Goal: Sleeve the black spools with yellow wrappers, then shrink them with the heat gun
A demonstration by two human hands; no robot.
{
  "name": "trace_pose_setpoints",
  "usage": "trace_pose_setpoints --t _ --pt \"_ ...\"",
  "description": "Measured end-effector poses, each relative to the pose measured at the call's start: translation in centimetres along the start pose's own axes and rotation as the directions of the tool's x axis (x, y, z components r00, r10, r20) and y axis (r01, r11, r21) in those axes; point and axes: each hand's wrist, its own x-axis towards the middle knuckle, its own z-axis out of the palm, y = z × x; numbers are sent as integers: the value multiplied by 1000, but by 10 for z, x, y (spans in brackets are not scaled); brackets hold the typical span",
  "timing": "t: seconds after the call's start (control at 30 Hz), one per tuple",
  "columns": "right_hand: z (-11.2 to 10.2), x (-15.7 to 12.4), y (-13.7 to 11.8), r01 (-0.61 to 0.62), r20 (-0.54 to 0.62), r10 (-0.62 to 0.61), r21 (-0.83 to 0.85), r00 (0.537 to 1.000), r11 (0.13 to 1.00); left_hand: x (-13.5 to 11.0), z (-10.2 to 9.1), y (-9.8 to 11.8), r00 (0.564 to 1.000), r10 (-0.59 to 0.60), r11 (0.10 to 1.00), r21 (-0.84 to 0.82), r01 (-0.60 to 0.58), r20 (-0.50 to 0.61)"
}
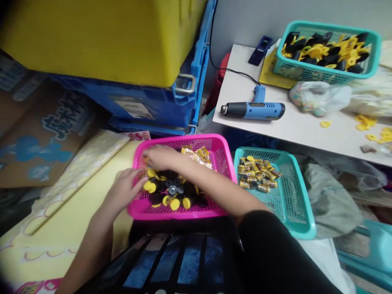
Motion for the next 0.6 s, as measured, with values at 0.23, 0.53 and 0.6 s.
trace_pose_setpoints --t 0.23,0.53,0.6 --pt "41 42 9 27 95 -30 36 995 999 14 -3 11 972 36 998 42 -47 232" --pt "-18 -37 58 -129 -55 211 635 976 761 13 -14 5 990 -35 996 -77 45 135" --pt "-20 -44 58 -173 -83 291 641 953 748 17 -18 5 990 -108 994 -24 111 94"
